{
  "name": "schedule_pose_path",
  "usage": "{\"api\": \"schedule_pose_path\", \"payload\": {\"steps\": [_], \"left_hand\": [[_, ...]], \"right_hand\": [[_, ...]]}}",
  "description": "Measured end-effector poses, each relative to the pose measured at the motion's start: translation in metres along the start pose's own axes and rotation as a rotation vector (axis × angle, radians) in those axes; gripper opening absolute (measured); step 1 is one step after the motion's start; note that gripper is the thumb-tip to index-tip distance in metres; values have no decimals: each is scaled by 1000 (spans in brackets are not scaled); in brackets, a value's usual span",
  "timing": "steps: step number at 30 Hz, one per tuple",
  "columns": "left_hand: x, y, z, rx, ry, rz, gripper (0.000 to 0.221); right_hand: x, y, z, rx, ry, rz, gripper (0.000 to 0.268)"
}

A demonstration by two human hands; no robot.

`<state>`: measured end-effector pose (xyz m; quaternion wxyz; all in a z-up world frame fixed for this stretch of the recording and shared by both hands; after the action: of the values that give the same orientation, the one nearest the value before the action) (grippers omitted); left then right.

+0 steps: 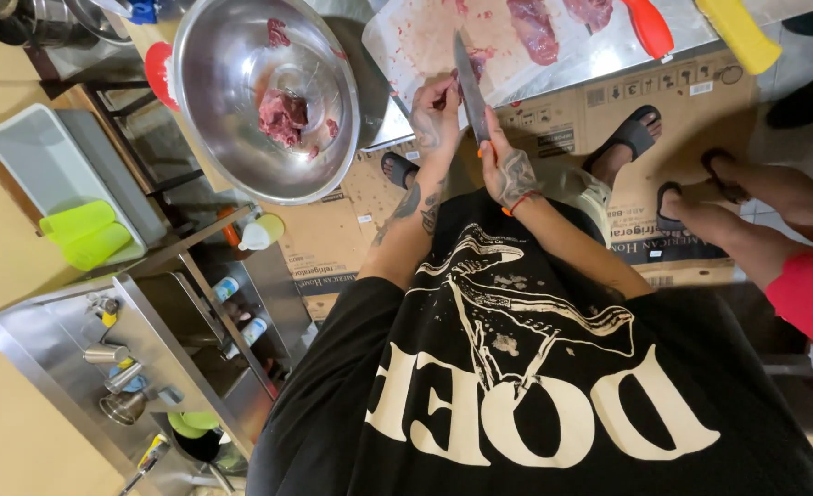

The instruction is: A person is cutting and trimming raw meat on a cutting board and placing the pieces into a metal bowl.

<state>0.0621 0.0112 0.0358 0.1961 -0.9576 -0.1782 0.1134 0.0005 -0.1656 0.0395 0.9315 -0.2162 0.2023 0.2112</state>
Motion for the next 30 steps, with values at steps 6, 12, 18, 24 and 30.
{"api": "schedule_pose_path", "payload": {"steps": [6, 12, 18, 24, 30], "left_hand": [[1, 2, 17, -20, -14, -56, 14], [7, 1, 18, 39, 115, 10, 11], [6, 3, -4, 68, 193, 60, 9], [2, 1, -13, 142, 165, 21, 12], [3, -3, 0, 52, 244, 38, 8]], "right_hand": [[-1, 0, 1, -64, -126, -80, 57], [20, 7, 6, -24, -193, -62, 55], [1, 3, 20, -112, -260, -53, 52], [45, 18, 9, -344, -210, -156, 52], [-15, -11, 12, -85, -163, 107, 55]]}}
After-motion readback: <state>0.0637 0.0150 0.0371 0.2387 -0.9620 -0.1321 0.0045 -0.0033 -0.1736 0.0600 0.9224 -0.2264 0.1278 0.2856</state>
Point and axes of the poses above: each hand's wrist, its own x-axis towards the middle knuckle, its own y-axis out of the palm, z = x × y, the point moved 9 cm from there along x, towards the middle knuckle, and after that the axes turned 6 degrees about z, right-handed, at the moved point
